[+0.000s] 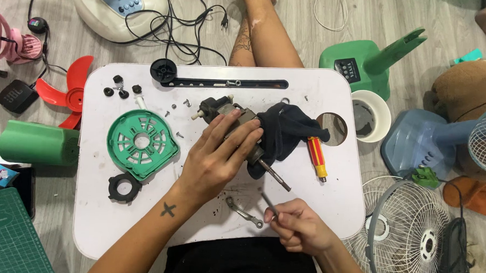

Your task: Disassembling and cleaning a fan motor using a screwdriver and cloth

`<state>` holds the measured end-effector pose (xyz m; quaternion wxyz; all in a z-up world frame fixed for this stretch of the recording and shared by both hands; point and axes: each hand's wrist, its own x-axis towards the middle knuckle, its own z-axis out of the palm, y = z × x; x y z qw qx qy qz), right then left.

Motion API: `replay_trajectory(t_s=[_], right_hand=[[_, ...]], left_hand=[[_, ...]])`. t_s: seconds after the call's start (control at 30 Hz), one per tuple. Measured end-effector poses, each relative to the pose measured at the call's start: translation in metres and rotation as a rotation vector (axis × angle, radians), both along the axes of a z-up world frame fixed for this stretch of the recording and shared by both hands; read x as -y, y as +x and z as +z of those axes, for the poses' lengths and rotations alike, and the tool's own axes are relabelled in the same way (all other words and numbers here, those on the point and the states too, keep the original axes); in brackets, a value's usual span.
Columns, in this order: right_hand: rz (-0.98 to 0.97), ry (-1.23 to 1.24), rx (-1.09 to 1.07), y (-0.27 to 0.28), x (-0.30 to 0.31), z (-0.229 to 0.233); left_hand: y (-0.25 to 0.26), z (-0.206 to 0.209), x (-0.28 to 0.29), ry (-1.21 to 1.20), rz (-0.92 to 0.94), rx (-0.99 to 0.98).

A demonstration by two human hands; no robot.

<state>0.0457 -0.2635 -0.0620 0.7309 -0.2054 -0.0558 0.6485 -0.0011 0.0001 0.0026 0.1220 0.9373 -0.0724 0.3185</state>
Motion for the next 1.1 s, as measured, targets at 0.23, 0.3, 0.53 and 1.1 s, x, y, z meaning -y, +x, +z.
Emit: replay_trajectory(t_s=[0.23, 0.3, 0.53, 1.1], right_hand=[[0.018, -0.52, 0.984, 0.01, 0.005, 0.031], [-0.11, -0.429, 1.019, 0.017, 0.004, 0.03], [-0.627, -0.508, 0.932, 0.006, -0.051, 0.033], [-0.767, -0.174, 0.58, 0.036, -0.053, 0.045]], left_hand=[[0.002, 0.005, -0.001, -0.198, 0.027, 0.028], [0.002, 0.01, 0.002, -0.23, 0.031, 0.036], [-0.001, 0.014, 0.013, -0.243, 0.035, 0.055], [0.0, 0.002, 0.003, -0.545, -0.061, 0.063]])
